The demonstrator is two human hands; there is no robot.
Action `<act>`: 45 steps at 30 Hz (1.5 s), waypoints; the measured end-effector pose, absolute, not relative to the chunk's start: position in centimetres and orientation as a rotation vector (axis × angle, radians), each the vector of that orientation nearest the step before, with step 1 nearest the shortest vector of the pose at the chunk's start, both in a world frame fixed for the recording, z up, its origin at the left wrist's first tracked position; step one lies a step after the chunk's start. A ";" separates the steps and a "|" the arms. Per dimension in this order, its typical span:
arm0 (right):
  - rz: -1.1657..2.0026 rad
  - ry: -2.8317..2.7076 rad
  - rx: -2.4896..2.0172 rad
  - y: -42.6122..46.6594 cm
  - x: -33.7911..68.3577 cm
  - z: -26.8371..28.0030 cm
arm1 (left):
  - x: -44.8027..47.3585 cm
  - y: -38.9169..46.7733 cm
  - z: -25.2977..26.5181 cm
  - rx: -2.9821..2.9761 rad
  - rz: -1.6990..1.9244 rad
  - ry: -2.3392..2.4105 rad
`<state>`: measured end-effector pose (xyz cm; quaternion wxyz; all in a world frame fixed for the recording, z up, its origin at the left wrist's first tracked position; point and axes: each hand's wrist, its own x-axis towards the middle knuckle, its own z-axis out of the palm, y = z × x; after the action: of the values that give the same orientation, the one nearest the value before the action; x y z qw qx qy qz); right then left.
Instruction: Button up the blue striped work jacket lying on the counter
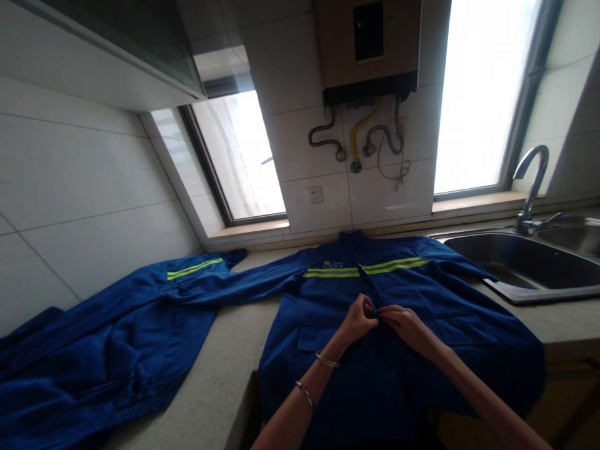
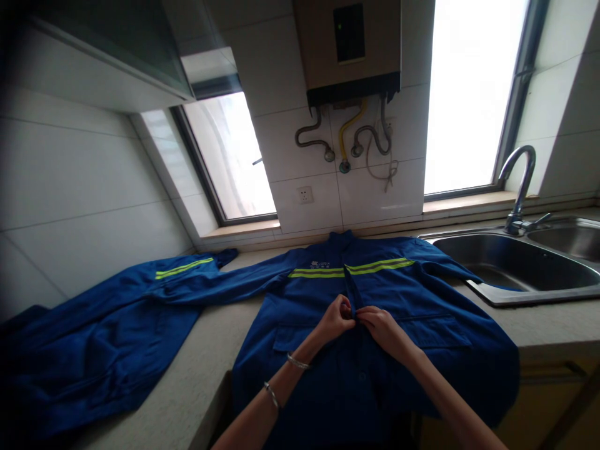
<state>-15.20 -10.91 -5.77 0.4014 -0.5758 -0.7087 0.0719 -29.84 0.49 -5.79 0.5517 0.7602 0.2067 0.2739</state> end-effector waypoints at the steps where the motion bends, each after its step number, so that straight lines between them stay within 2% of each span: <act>1: 0.189 -1.805 -1.462 -11.0 -15.1 -5.5 | -29.7 0.5 -5.8 1.805 0.653 0.502; 19: 0.167 -2.005 -1.459 -11.7 -14.7 -3.7 | -30.1 0.7 -5.4 1.636 0.674 0.530; 25: 0.034 -2.074 -1.438 -11.2 -15.1 -2.3 | -30.0 1.1 -5.1 1.368 0.693 0.555; 31: -0.058 -2.122 -1.451 -10.7 -15.2 -2.4 | -30.0 1.5 -5.4 1.466 0.680 0.508; 45: 0.316 -1.919 -1.442 -9.4 -13.6 -4.0 | -30.5 -0.1 -5.3 1.794 0.790 0.513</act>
<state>-13.63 -9.44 -3.98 0.3525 -0.5575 -0.7416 0.1223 -30.53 -0.08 -5.27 0.5293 0.7512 0.2147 0.3308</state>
